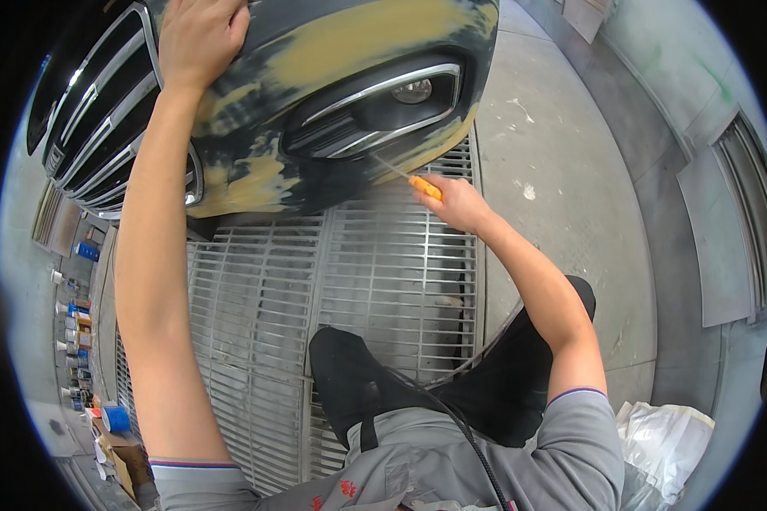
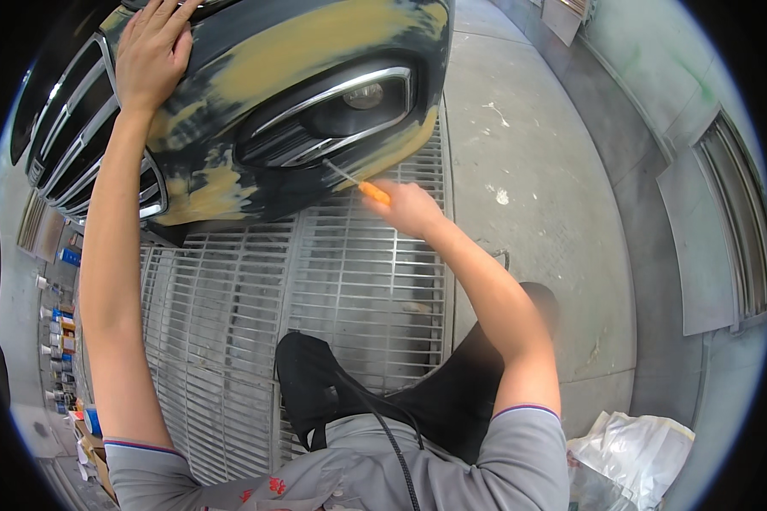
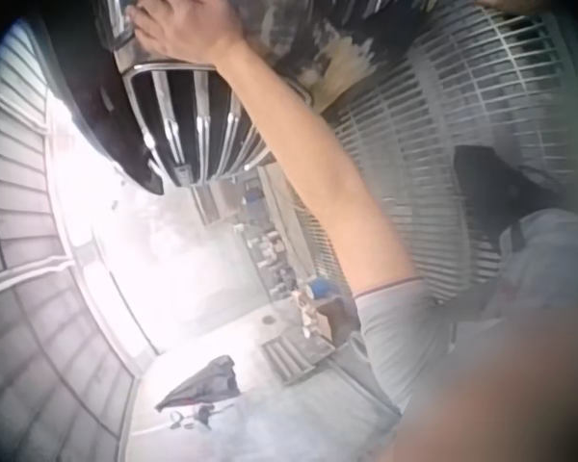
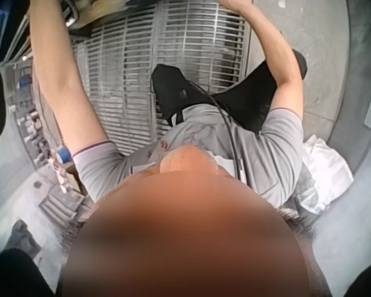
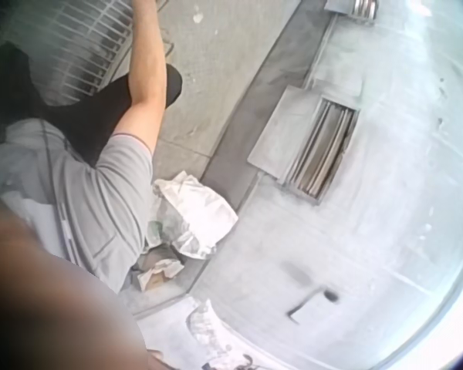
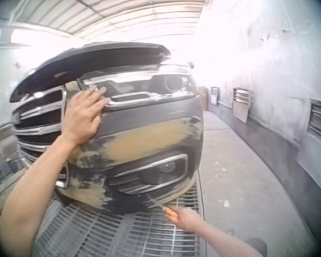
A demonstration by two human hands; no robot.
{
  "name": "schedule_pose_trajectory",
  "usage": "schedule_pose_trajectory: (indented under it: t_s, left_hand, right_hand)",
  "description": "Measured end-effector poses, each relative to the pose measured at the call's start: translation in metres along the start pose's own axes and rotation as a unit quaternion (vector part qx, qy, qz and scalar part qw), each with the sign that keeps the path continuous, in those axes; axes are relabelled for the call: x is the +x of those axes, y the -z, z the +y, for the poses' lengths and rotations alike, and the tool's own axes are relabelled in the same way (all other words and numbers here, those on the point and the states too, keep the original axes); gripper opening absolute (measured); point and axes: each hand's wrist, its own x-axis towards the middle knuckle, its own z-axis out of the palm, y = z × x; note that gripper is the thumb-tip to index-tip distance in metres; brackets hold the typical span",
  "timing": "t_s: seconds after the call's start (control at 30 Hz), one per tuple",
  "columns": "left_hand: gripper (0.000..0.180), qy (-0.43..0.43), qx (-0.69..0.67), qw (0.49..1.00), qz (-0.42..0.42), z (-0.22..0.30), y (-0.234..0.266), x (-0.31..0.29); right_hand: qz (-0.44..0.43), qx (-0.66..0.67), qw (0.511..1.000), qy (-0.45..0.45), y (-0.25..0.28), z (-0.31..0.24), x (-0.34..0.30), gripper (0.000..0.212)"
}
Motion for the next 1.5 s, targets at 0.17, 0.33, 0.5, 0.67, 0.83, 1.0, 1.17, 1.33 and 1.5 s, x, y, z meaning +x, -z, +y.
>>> schedule_pose_trajectory:
  t_s: [0.17, 0.33, 0.5, 0.67, 0.83, 1.0, 1.17, 1.33, 1.5]
  left_hand:
    - [0.045, 0.001, -0.002, 1.0, 0.002, -0.001, 0.001, 0.0]
    - [0.046, 0.008, -0.003, 1.0, 0.003, -0.001, 0.0, -0.002]
    - [0.046, 0.01, -0.013, 1.0, 0.007, -0.002, -0.001, -0.002]
    - [0.046, 0.008, -0.012, 1.0, 0.009, -0.003, -0.002, -0.002]
    - [0.047, -0.001, -0.009, 1.0, 0.014, -0.004, -0.001, -0.002]
    - [0.047, 0.002, -0.015, 1.0, 0.013, -0.004, -0.002, -0.003]
    - [0.046, 0.005, -0.013, 1.0, 0.013, -0.003, -0.002, -0.003]
    - [0.046, 0.008, -0.013, 1.0, 0.009, -0.004, -0.002, -0.003]
    - [0.045, 0.005, -0.014, 1.0, 0.009, -0.005, -0.002, -0.003]
  right_hand:
    - [0.002, -0.009, 1.0, -0.002, -0.009, -0.004, -0.001, 0.051]
    - [0.009, -0.014, 1.0, 0.006, -0.02, -0.004, 0.0, 0.052]
    - [0.004, -0.034, 0.999, -0.026, -0.03, -0.006, 0.0, 0.051]
    - [-0.003, -0.016, 1.0, -0.005, -0.042, -0.01, 0.0, 0.051]
    - [0.027, -0.001, 0.999, -0.031, -0.046, -0.013, 0.004, 0.051]
    - [0.014, 0.017, 0.999, -0.026, -0.047, -0.014, 0.009, 0.054]
    - [-0.01, 0.059, 0.998, -0.037, -0.041, -0.017, 0.011, 0.055]
    - [-0.03, 0.083, 0.996, -0.033, -0.039, -0.017, 0.013, 0.056]
    - [-0.033, 0.079, 0.995, -0.047, -0.041, -0.018, 0.013, 0.057]
